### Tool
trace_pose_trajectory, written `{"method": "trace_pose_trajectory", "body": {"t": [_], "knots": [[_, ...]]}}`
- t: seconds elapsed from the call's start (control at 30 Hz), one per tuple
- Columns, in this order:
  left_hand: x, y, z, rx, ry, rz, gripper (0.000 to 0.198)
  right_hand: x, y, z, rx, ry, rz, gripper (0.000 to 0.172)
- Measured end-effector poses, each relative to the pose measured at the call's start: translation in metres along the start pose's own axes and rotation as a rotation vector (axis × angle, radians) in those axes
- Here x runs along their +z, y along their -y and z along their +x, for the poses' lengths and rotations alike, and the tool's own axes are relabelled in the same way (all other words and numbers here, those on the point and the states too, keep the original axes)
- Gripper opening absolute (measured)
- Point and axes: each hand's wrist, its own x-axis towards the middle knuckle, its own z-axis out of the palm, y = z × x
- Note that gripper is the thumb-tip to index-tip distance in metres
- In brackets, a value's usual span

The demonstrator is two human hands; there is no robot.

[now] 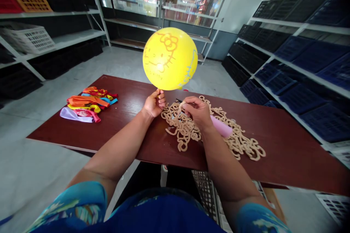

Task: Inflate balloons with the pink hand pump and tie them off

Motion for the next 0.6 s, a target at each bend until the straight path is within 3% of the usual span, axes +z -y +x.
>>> {"method": "trace_pose_trajectory", "body": {"t": [0.13, 0.27, 0.37, 0.5, 0.6], "knots": [[-0.003, 0.002, 0.001, -0.028, 0.058, 0.004, 0.014, 0.0, -0.002, 0.002, -0.027, -0.108, 0.119, 0.014], [-0.003, 0.005, 0.001, -0.086, 0.085, 0.041, 0.013, 0.0, -0.004, 0.001, -0.037, -0.092, 0.05, 0.012], [0.001, 0.008, -0.001, -0.114, 0.081, 0.095, 0.014, -0.001, -0.005, 0.0, -0.11, -0.05, -0.194, 0.014], [0.007, 0.011, -0.006, -0.177, 0.054, 0.161, 0.016, -0.006, -0.005, 0.001, -0.352, 0.015, -0.597, 0.02], [0.01, 0.012, -0.008, -0.199, 0.047, 0.198, 0.017, -0.009, -0.005, 0.003, -0.475, 0.017, -0.731, 0.03]]}}
